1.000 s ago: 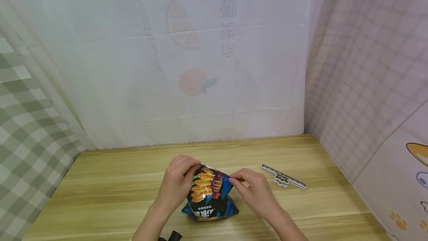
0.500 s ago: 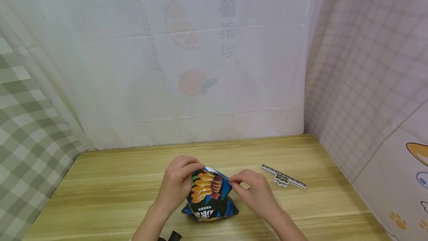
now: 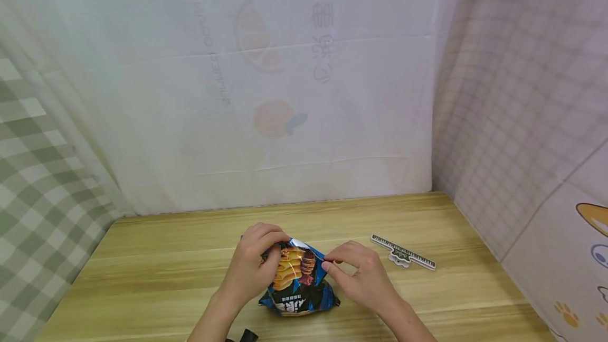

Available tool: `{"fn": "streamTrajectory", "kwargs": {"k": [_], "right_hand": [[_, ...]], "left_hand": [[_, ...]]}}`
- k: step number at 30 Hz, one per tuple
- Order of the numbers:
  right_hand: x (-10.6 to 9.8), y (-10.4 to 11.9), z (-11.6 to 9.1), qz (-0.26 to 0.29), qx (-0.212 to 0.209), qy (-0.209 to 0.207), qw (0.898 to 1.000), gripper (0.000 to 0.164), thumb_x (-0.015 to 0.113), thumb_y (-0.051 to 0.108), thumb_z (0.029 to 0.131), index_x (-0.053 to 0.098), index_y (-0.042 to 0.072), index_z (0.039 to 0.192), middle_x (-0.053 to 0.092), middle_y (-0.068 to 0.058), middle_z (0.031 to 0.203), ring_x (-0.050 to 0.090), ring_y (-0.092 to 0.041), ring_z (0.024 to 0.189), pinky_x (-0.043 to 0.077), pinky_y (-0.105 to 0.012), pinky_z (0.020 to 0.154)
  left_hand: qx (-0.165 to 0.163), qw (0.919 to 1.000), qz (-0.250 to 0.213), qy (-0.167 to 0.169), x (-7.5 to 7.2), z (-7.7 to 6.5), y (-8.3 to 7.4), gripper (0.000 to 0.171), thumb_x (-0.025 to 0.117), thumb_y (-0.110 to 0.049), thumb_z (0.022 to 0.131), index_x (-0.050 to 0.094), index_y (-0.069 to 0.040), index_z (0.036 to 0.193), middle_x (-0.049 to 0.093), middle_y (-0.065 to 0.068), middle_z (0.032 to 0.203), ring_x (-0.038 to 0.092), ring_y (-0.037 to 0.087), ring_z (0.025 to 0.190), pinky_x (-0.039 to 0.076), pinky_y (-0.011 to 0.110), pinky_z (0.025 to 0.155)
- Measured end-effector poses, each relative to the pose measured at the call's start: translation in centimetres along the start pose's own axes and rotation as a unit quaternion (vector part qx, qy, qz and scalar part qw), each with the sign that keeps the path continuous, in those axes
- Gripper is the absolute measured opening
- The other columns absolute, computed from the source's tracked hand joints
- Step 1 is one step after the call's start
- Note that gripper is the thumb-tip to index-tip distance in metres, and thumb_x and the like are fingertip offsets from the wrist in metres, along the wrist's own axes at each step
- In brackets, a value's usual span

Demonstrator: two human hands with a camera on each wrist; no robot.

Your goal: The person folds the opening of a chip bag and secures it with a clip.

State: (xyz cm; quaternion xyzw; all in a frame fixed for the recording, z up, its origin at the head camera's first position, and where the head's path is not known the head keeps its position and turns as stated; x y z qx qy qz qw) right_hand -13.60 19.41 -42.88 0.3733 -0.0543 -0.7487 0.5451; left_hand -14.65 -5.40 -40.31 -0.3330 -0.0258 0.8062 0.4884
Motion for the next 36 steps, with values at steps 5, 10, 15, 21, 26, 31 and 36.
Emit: {"fn": "streamTrajectory", "kwargs": {"k": [5, 10, 15, 21, 26, 31, 36], "right_hand": [[0.22, -0.06, 0.04, -0.009, 0.005, -0.007, 1.000, 0.035, 0.087, -0.008, 0.077, 0.080, 0.022, 0.094, 0.076, 0.010, 0.090, 0.070, -0.008, 0.081, 0.055, -0.018, 0.076], [0.59, -0.27, -0.16, -0.006, 0.011, -0.013, 1.000, 0.036, 0.088, -0.008, 0.075, 0.080, 0.020, 0.096, 0.075, 0.007, 0.090, 0.069, -0.008, 0.079, 0.054, -0.017, 0.068], [0.75, -0.39, -0.27, -0.016, 0.005, -0.020, 1.000, 0.038, 0.089, -0.009, 0.073, 0.078, 0.018, 0.097, 0.075, 0.005, 0.091, 0.067, -0.008, 0.077, 0.054, -0.016, 0.067], [0.83, -0.37, -0.21, -0.024, 0.006, -0.017, 1.000, 0.038, 0.089, -0.008, 0.073, 0.078, 0.019, 0.098, 0.074, 0.007, 0.091, 0.066, -0.007, 0.077, 0.053, -0.015, 0.068], [0.94, -0.26, -0.15, -0.028, 0.009, -0.013, 0.999, 0.037, 0.089, -0.006, 0.074, 0.078, 0.020, 0.097, 0.073, 0.009, 0.090, 0.065, -0.006, 0.077, 0.053, -0.016, 0.066], [1.00, -0.12, -0.17, -0.045, 0.039, -0.001, 0.998, 0.032, 0.089, -0.004, 0.077, 0.078, 0.020, 0.094, 0.071, 0.014, 0.090, 0.064, -0.002, 0.077, 0.054, -0.017, 0.065], [1.00, -0.02, -0.14, -0.057, 0.061, 0.007, 0.996, 0.029, 0.088, -0.004, 0.078, 0.078, 0.019, 0.092, 0.071, 0.015, 0.090, 0.063, -0.001, 0.077, 0.052, -0.014, 0.066]], "left_hand": [[0.003, 1.0000, 0.006, 0.001, 0.12, 0.09, -0.07, 0.003, 0.081, -0.013, 0.092, 0.077, -0.013, 0.091, 0.072, -0.004, 0.093, 0.066, 0.014, 0.089, 0.053, 0.034, 0.080], [0.009, 0.9997, 0.021, 0.003, 0.11, 0.12, -0.01, 0.016, 0.090, -0.012, 0.084, 0.077, -0.011, 0.093, 0.072, -0.004, 0.094, 0.066, 0.014, 0.090, 0.053, 0.034, 0.080], [0.009, 0.9996, 0.024, 0.010, 0.06, 0.13, -0.01, 0.021, 0.090, -0.010, 0.084, 0.077, -0.008, 0.101, 0.072, -0.002, 0.097, 0.066, 0.015, 0.093, 0.055, 0.035, 0.084], [0.007, 0.9996, 0.023, 0.013, 0.07, 0.11, -0.02, 0.021, 0.089, -0.009, 0.085, 0.078, -0.006, 0.103, 0.072, 0.000, 0.097, 0.065, 0.016, 0.094, 0.056, 0.033, 0.085], [0.007, 0.9996, 0.026, 0.012, 0.08, 0.14, -0.02, 0.020, 0.088, -0.006, 0.084, 0.079, -0.005, 0.102, 0.072, 0.000, 0.097, 0.066, 0.016, 0.094, 0.056, 0.034, 0.086], [0.008, 0.9996, 0.026, 0.006, 0.14, 0.18, -0.02, 0.020, 0.088, -0.005, 0.084, 0.079, -0.003, 0.102, 0.073, 0.000, 0.096, 0.066, 0.017, 0.094, 0.056, 0.033, 0.087], [0.010, 0.9997, 0.023, -0.001, 0.32, 0.12, 0.12, 0.028, 0.088, -0.005, 0.084, 0.078, 0.000, 0.109, 0.074, 0.002, 0.095, 0.066, 0.017, 0.092, 0.056, 0.034, 0.086]]}}
Point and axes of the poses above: each hand's wrist, its own z-axis towards the middle knuckle, its own x-axis out of the palm, y = z × x, the point moved 1 cm from there along z, towards the middle knuckle
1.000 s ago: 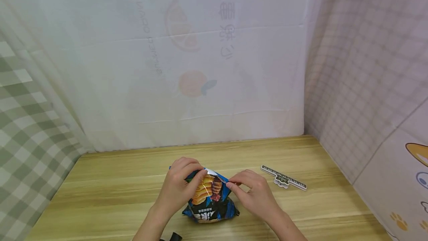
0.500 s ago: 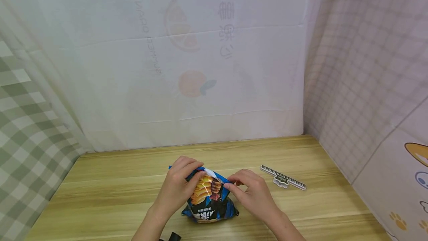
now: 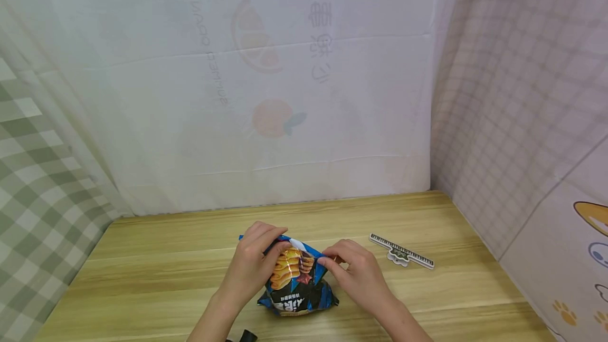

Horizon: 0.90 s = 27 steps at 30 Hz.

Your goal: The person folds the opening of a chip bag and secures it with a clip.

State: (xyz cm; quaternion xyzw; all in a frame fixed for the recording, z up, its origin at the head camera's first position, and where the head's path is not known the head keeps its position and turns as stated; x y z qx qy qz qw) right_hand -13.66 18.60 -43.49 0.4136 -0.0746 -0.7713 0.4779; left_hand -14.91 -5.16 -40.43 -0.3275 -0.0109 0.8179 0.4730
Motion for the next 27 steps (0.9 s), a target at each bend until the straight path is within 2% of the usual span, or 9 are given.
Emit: {"fn": "streamTrajectory", "kwargs": {"k": [5, 12, 20, 27], "right_hand": [[-0.05, 0.08, -0.01, -0.006, 0.009, 0.000, 1.000, 0.028, 0.087, -0.006, 0.078, 0.078, 0.017, 0.091, 0.071, 0.014, 0.090, 0.062, -0.002, 0.077, 0.050, -0.015, 0.060], [-0.06, 0.12, -0.03, -0.019, 0.011, 0.002, 1.000, 0.028, 0.086, -0.006, 0.080, 0.077, 0.019, 0.091, 0.070, 0.015, 0.090, 0.061, 0.000, 0.077, 0.048, -0.013, 0.061], [-0.14, 0.11, 0.00, -0.020, 0.004, 0.000, 1.000, 0.030, 0.085, -0.007, 0.080, 0.076, 0.020, 0.090, 0.069, 0.016, 0.089, 0.059, 0.000, 0.075, 0.047, -0.012, 0.061], [-0.24, 0.15, 0.13, -0.028, 0.001, 0.003, 1.000, 0.029, 0.085, -0.006, 0.081, 0.076, 0.020, 0.089, 0.068, 0.015, 0.088, 0.059, 0.001, 0.075, 0.047, -0.012, 0.062]], "left_hand": [[-0.006, 1.0000, 0.000, -0.004, 0.12, 0.00, -0.09, 0.032, 0.086, -0.006, 0.085, 0.076, 0.001, 0.114, 0.074, 0.002, 0.094, 0.066, 0.018, 0.090, 0.056, 0.035, 0.086], [-0.033, 0.9993, 0.007, -0.016, 0.14, -0.04, -0.26, 0.023, 0.087, -0.009, 0.084, 0.077, -0.003, 0.104, 0.073, 0.001, 0.092, 0.065, 0.019, 0.091, 0.055, 0.038, 0.087], [-0.068, 0.9973, -0.019, -0.019, 0.11, -0.10, -0.25, 0.014, 0.087, -0.009, 0.084, 0.077, -0.007, 0.092, 0.069, -0.001, 0.086, 0.062, 0.017, 0.087, 0.053, 0.037, 0.085], [-0.065, 0.9977, -0.007, -0.017, 0.16, 0.04, -0.25, 0.012, 0.087, -0.005, 0.084, 0.076, -0.010, 0.085, 0.066, -0.004, 0.082, 0.060, 0.015, 0.083, 0.051, 0.033, 0.078]]}}
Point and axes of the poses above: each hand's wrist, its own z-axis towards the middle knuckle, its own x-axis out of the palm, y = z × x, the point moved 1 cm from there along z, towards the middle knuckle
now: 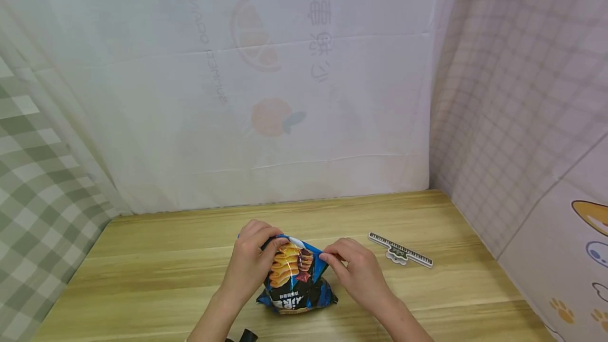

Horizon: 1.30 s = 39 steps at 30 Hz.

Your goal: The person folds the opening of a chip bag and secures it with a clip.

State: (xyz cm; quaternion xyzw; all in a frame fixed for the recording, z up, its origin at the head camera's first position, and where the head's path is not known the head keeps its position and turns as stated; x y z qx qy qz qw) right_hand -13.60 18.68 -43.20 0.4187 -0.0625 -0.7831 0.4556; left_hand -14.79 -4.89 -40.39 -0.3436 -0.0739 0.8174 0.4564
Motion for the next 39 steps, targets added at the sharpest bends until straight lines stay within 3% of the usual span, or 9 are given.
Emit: {"fn": "streamTrajectory", "kwargs": {"k": [21, 32, 39], "right_hand": [[-0.3, 0.0, -0.1, 0.003, 0.039, 0.028, 0.999, 0.026, 0.083, -0.001, 0.086, 0.075, 0.023, 0.090, 0.067, 0.020, 0.088, 0.058, 0.003, 0.075, 0.053, -0.022, 0.062], [-1.5, -0.4, 0.0, 0.015, -0.005, 0.027, 1.000, 0.031, 0.084, -0.002, 0.084, 0.075, 0.025, 0.096, 0.068, 0.019, 0.091, 0.061, 0.001, 0.075, 0.051, -0.016, 0.066], [-3.4, -1.4, 0.0, -0.023, 0.003, 0.038, 0.999, 0.032, 0.087, 0.003, 0.082, 0.074, 0.022, 0.104, 0.068, 0.018, 0.100, 0.062, -0.004, 0.083, 0.054, -0.026, 0.064]], "left_hand": [[0.008, 0.9998, -0.007, 0.020, -0.1, 0.2, 0.0, 0.012, 0.083, -0.004, 0.087, 0.074, -0.011, 0.086, 0.068, -0.005, 0.081, 0.060, 0.014, 0.081, 0.047, 0.034, 0.076], [-0.004, 0.9997, -0.009, 0.023, -0.2, 0.1, 0.0, 0.010, 0.083, -0.005, 0.088, 0.076, -0.011, 0.087, 0.070, -0.005, 0.083, 0.062, 0.012, 0.081, 0.049, 0.034, 0.078], [-0.006, 0.9997, -0.008, 0.022, -0.2, 0.1, 0.1, 0.012, 0.084, -0.004, 0.087, 0.075, -0.012, 0.086, 0.069, -0.006, 0.082, 0.061, 0.011, 0.080, 0.049, 0.034, 0.077]]}}
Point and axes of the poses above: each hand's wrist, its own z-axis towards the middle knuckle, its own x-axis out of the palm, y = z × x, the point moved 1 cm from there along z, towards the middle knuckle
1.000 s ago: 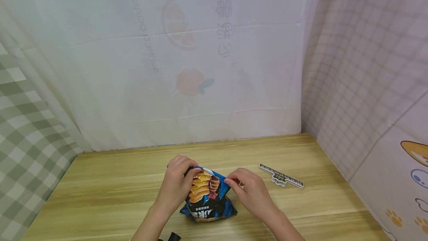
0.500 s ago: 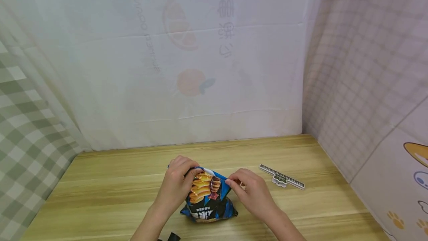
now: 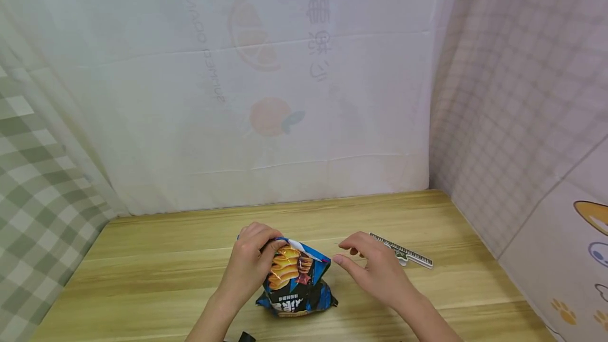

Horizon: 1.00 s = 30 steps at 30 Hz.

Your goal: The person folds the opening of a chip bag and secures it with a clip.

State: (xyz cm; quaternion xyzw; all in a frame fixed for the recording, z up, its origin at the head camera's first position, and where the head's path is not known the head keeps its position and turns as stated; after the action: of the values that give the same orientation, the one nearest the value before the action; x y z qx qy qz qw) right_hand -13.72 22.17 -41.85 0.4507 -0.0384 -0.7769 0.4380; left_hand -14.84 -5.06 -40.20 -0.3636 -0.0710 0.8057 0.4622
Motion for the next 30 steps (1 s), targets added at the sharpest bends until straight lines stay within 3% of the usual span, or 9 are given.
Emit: {"fn": "streamTrajectory", "kwargs": {"k": [6, 12, 17, 24, 30], "right_hand": [[-1.3, -1.2, -0.2, -0.061, -0.019, 0.011, 0.998, 0.040, 0.091, 0.011, 0.078, 0.073, 0.016, 0.113, 0.071, 0.010, 0.111, 0.065, -0.009, 0.089, 0.057, -0.029, 0.070], [-2.6, -2.7, -0.6, -0.129, -0.005, 0.029, 0.991, 0.045, 0.094, 0.025, 0.077, 0.074, 0.013, 0.115, 0.071, 0.001, 0.117, 0.071, -0.023, 0.103, 0.060, -0.045, 0.079], [-3.4, -4.2, -1.0, -0.157, 0.010, 0.053, 0.986, 0.049, 0.094, 0.032, 0.077, 0.073, 0.008, 0.116, 0.070, -0.004, 0.117, 0.070, -0.027, 0.105, 0.059, -0.050, 0.081], [-4.3, -6.3, -1.7, -0.177, 0.075, 0.112, 0.975, 0.061, 0.090, 0.044, 0.080, 0.070, 0.002, 0.120, 0.067, -0.015, 0.123, 0.067, -0.039, 0.109, 0.059, -0.057, 0.078], [-4.5, -8.0, -2.2, -0.190, 0.121, 0.159, 0.961, 0.070, 0.087, 0.053, 0.081, 0.069, 0.001, 0.123, 0.066, -0.017, 0.125, 0.066, -0.041, 0.110, 0.059, -0.058, 0.076]], "left_hand": [[0.003, 1.0000, 0.001, 0.000, -0.1, 0.0, 0.1, 0.013, 0.084, -0.004, 0.087, 0.075, -0.012, 0.086, 0.069, -0.006, 0.082, 0.061, 0.011, 0.080, 0.049, 0.034, 0.077], [0.013, 0.9999, 0.008, 0.001, -0.1, -0.1, 0.1, 0.012, 0.085, -0.005, 0.086, 0.076, -0.012, 0.086, 0.070, -0.006, 0.082, 0.062, 0.011, 0.079, 0.048, 0.033, 0.074], [0.018, 0.9997, 0.013, 0.002, -0.1, 0.0, 0.0, 0.012, 0.086, -0.005, 0.085, 0.076, -0.011, 0.087, 0.071, -0.005, 0.083, 0.064, 0.012, 0.081, 0.048, 0.033, 0.074], [0.023, 0.9996, 0.015, 0.002, -0.1, 0.0, 0.1, 0.009, 0.085, -0.007, 0.086, 0.077, -0.010, 0.089, 0.072, -0.004, 0.085, 0.065, 0.013, 0.082, 0.049, 0.034, 0.074], [0.024, 0.9996, 0.015, 0.005, -0.1, -0.1, 0.2, 0.006, 0.083, -0.010, 0.089, 0.077, -0.010, 0.090, 0.072, -0.004, 0.085, 0.065, 0.013, 0.084, 0.050, 0.034, 0.076]]}}
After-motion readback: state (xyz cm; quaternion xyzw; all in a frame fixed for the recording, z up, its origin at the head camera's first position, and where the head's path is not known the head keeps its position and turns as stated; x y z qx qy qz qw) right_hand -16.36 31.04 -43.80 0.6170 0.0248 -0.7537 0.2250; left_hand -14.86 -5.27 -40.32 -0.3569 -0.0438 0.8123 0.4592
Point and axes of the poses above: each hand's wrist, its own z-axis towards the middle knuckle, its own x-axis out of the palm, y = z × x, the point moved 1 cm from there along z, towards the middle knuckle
